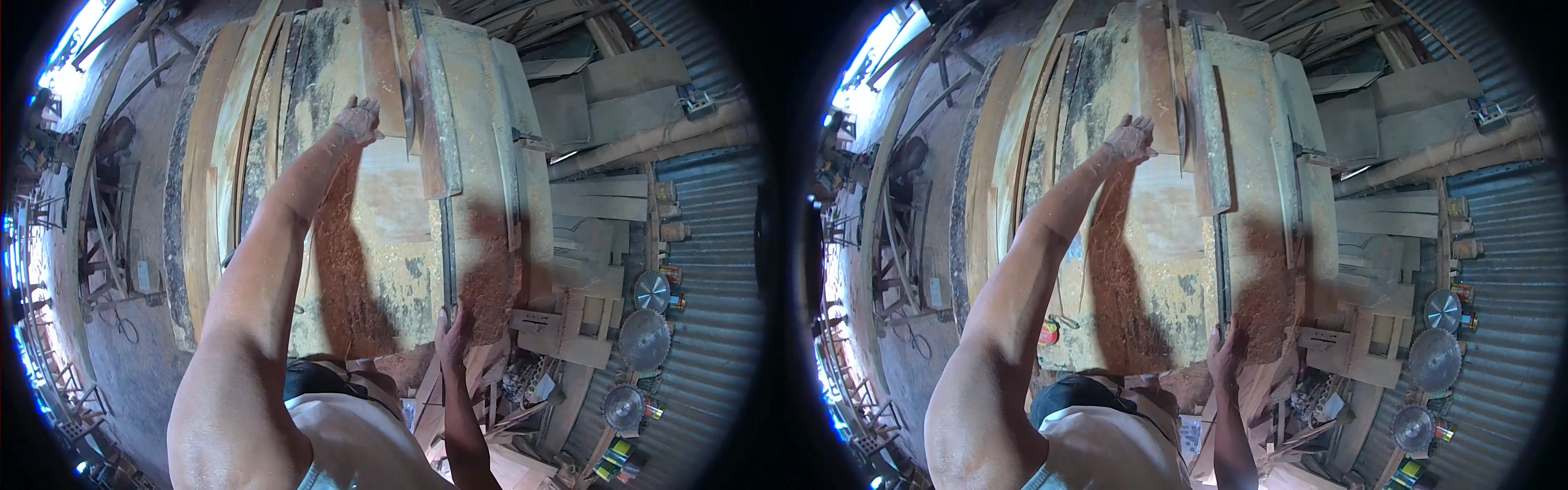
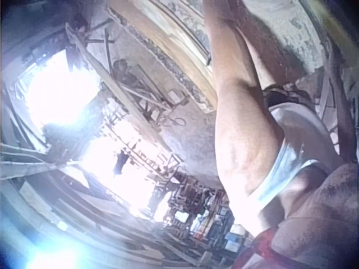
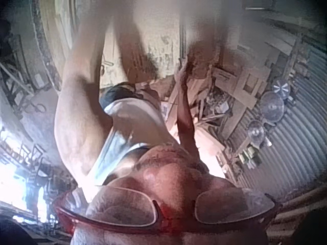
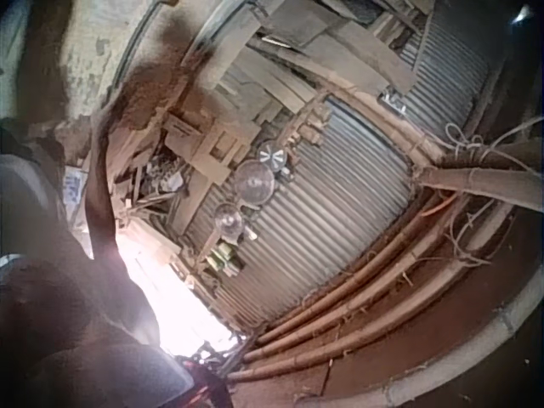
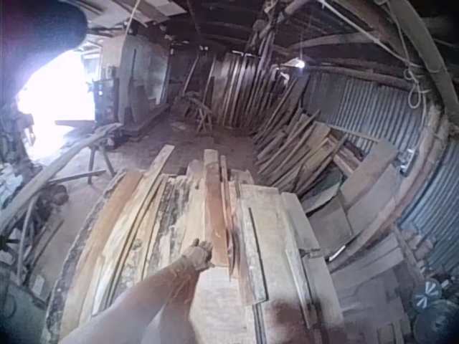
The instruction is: The recorder uses a hammer, a chisel, and a table saw to work with lumber in a woodshop.
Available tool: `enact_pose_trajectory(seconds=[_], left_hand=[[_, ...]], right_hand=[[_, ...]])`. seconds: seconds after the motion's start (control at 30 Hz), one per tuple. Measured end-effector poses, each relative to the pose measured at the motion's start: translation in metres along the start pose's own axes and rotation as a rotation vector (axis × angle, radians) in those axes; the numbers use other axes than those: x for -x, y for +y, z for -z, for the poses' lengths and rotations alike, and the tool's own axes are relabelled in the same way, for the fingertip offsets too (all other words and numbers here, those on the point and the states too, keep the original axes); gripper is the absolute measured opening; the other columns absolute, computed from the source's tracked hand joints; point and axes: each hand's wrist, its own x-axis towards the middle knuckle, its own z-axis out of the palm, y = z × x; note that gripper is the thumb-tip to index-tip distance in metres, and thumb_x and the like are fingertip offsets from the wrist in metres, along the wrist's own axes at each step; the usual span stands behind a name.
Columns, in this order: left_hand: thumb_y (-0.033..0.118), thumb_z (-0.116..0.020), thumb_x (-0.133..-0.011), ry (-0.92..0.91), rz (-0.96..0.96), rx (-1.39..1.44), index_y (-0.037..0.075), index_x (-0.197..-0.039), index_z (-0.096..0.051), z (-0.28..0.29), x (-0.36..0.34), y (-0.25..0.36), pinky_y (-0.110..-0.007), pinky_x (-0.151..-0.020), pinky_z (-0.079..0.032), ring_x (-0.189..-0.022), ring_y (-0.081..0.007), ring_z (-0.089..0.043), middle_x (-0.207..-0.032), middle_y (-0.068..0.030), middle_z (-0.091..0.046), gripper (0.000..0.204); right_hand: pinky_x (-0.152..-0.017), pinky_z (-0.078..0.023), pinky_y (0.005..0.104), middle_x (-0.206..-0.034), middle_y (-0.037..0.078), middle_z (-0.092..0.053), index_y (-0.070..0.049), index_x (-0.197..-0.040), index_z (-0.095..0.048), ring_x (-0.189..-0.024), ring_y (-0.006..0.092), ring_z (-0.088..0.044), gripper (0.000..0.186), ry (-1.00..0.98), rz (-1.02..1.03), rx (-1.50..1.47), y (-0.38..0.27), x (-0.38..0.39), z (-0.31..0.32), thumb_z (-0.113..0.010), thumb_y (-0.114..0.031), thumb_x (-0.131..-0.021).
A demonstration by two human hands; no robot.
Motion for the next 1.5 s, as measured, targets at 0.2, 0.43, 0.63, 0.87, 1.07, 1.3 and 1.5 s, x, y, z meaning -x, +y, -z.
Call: enact_pose_trajectory(seconds=[0.2, 0.43, 0.63, 0.87, 1.07, 1.3, 1.5], left_hand=[[0.073, -0.074, -0.089, -0.071, -0.018, -0.040, 0.005, -0.151, -0.060, 0.019, -0.026, -0.063, -0.072, -0.124, -0.036, -0.157, -0.0374, -0.046, -0.161, -0.0187, -0.054, 0.094], [0.081, -0.059, -0.098, -0.169, 0.496, 0.339, 0.000, -0.170, -0.043, 0.054, -0.022, -0.017, -0.071, -0.129, -0.032, -0.166, -0.0450, -0.036, -0.179, -0.0282, -0.035, 0.110], [0.061, -0.089, -0.086, 0.229, 0.709, 0.253, -0.015, -0.163, -0.042, 0.044, -0.010, 0.029, -0.051, -0.123, -0.045, -0.143, -0.0475, -0.056, -0.168, -0.0357, -0.044, 0.117], [0.050, -0.090, -0.086, 0.329, 0.705, 0.494, -0.014, -0.160, -0.045, 0.033, 0.162, 0.087, -0.055, -0.129, -0.038, -0.152, -0.0538, -0.046, -0.174, -0.0393, -0.038, 0.108], [0.061, -0.080, -0.091, 0.303, 0.738, 0.432, -0.009, -0.171, -0.034, 0.024, 0.256, 0.134, -0.061, -0.138, -0.021, -0.167, -0.0529, -0.028, -0.176, -0.0363, -0.037, 0.116], [0.061, -0.072, -0.100, 0.318, 0.758, 0.383, -0.004, -0.169, -0.042, 0.004, 0.207, 0.094, -0.070, -0.136, -0.015, -0.166, -0.0561, -0.028, -0.177, -0.0371, -0.033, 0.100], [0.061, -0.074, -0.098, 0.341, 0.740, 0.368, -0.002, -0.172, -0.038, 0.001, 0.209, 0.093, -0.069, -0.137, -0.014, -0.168, -0.0533, -0.027, -0.179, -0.0353, -0.031, 0.104]], right_hand=[[-0.123, -0.044, 0.0616, -0.154, 0.027, -0.062, -0.003, -0.158, -0.052, -0.142, 0.0508, -0.059, 0.062, 0.010, -0.062, -0.040, -0.004, 0.001, 0.006, -0.076, -0.023, -0.104], [-0.118, -0.044, 0.0642, -0.144, 0.024, -0.064, -0.009, -0.154, -0.054, -0.142, 0.0468, -0.057, 0.067, -0.086, -0.154, 0.103, -0.016, -0.002, 0.018, -0.078, -0.039, -0.100], [-0.113, -0.046, 0.0636, -0.135, 0.027, -0.064, -0.007, -0.153, -0.054, -0.133, 0.0500, -0.059, 0.066, -0.097, -0.165, 0.083, -0.022, -0.001, 0.023, -0.081, -0.032, -0.097], [-0.099, -0.060, 0.0479, -0.142, 0.023, -0.068, -0.002, -0.144, -0.065, -0.132, 0.0370, -0.068, 0.036, 0.084, -0.237, -0.353, -0.008, -0.068, 0.067, -0.067, -0.019, -0.112], [-0.096, -0.063, 0.0435, -0.127, 0.022, -0.081, 0.000, -0.144, -0.070, -0.118, 0.0319, -0.079, 0.033, 0.226, 0.323, -0.352, -0.079, -0.358, 0.151, -0.059, -0.018, -0.118], [-0.096, -0.061, 0.0524, -0.116, 0.028, -0.080, -0.001, -0.118, -0.081, -0.111, 0.0461, -0.078, 0.037, -0.269, 0.521, -0.039, -0.303, -0.676, 0.008, -0.069, -0.032, -0.101], [-0.098, -0.063, 0.0518, -0.122, 0.024, -0.082, -0.002, -0.120, -0.083, -0.114, 0.0430, -0.080, 0.043, -0.394, 0.490, 0.425, -0.344, -0.812, -0.159, -0.075, -0.036, -0.095]])
